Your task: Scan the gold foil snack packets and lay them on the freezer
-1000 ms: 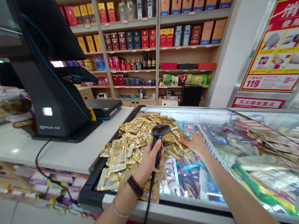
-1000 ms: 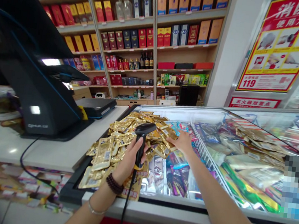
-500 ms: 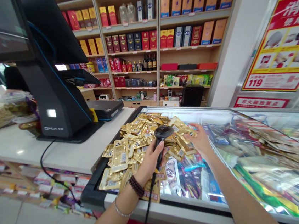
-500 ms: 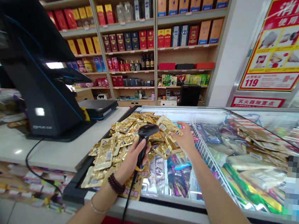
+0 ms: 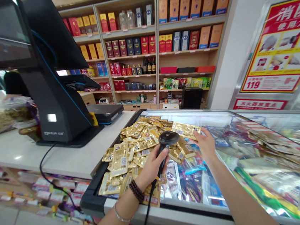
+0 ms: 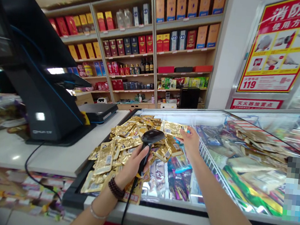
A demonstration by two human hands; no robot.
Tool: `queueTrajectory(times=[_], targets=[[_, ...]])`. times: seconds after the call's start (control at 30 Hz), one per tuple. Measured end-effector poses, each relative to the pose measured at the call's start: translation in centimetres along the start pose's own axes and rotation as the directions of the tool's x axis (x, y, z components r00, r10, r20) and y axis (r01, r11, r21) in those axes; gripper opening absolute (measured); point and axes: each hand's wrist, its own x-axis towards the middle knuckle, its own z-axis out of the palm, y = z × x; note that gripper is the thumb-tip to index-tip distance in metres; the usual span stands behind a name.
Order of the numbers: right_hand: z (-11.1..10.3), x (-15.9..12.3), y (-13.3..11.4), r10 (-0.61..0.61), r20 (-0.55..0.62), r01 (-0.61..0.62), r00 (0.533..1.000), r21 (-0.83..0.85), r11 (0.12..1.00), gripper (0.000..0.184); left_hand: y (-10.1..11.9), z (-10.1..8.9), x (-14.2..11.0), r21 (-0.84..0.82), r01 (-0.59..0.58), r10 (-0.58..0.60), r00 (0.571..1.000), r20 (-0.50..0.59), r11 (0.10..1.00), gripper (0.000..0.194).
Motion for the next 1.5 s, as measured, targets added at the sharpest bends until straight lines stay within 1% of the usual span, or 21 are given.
queueTrajectory(times=[0.2,0.3,0.5,0.7,0.8,0.87,0.9,0.93,1.0,1.1,1.2,1.27,1.37,1.43,1.5], targets=[[-0.3,0.3,0.7,-0.027,0.02,0.028,0.999,-0.057,0.998,0.063,0.2,0.1,-0.1,-0.022,0.014,-0.014,1.0,-0.009,1.0,0.071],[-0.4,0.5,0.9,-0.029,0.031,0.032,0.999,-0.082,0.996,0.062,0.3,0.2,-0.2,-0.034,0.019,-0.02,1.0,-0.011,0.999,0.071],[-0.5,0.4,0.8,-0.014,0.024,0.015,1.0,-0.041,0.999,0.068,0.2,0.1,-0.1,-0.034,0.024,-0.024,1.0,-0.011,0.999,0.074],[-0.4,0.5,1.0,-0.009,0.023,0.009,1.0,0.007,1.0,0.07,0.6,0.3,-0.1,-0.042,0.02,-0.021,0.999,-0.024,0.999,0.074],[-0.7,0.6,0.7,0.034,0.004,-0.034,0.999,0.04,0.999,0.062,0.7,0.5,-0.3,-0.052,0.006,-0.008,0.999,-0.042,0.999,0.073],[-1.6,1.0,0.4,0.067,-0.03,-0.065,0.997,0.072,0.995,0.052,0.6,0.4,-0.4,-0.056,0.003,-0.007,0.998,-0.063,0.998,0.072],[-2.3,1.4,0.1,0.078,-0.052,-0.074,0.996,0.08,0.994,0.047,0.5,0.3,-0.5,-0.065,0.013,-0.018,0.997,-0.077,0.998,0.072],[-3.2,1.8,-0.1,0.086,-0.101,-0.078,0.991,0.08,0.994,0.043,0.4,0.2,-0.5,-0.073,0.036,-0.041,0.996,-0.078,0.997,0.071],[-5.7,3.1,-0.8,0.076,-0.23,-0.066,0.97,0.053,0.996,0.038,0.4,0.0,-0.5,-0.106,0.069,-0.079,0.992,-0.099,0.992,0.068],[-10.3,5.4,-2.4,-0.007,-0.414,-0.008,0.91,-0.035,0.999,0.034,0.8,0.0,-0.6,-0.146,0.147,-0.162,0.982,-0.096,0.978,0.065],[-15.2,7.4,-4.3,-0.094,-0.52,0.044,0.849,-0.107,0.993,0.034,1.1,0.3,-0.8,-0.157,0.122,-0.147,0.977,-0.156,0.98,0.067],[-18.0,8.5,-5.5,-0.132,-0.561,0.064,0.817,-0.139,0.988,0.033,1.0,0.3,-0.8,-0.167,0.146,-0.175,0.969,-0.173,0.975,0.07],[-21.3,9.5,-6.9,-0.194,-0.588,0.079,0.785,-0.215,0.973,0.031,0.5,-0.2,-0.6,-0.163,0.285,-0.308,0.941,-0.138,0.945,0.073],[-22.9,9.8,-7.4,-0.246,-0.569,0.087,0.785,-0.291,0.953,0.029,0.1,-0.5,-0.5,-0.164,0.323,-0.346,0.928,-0.137,0.932,0.072],[-24.1,9.7,-7.6,-0.313,-0.503,0.115,0.806,-0.386,0.915,0.026,-0.1,-0.5,-0.6,-0.175,0.301,-0.328,0.932,-0.153,0.937,0.067]])
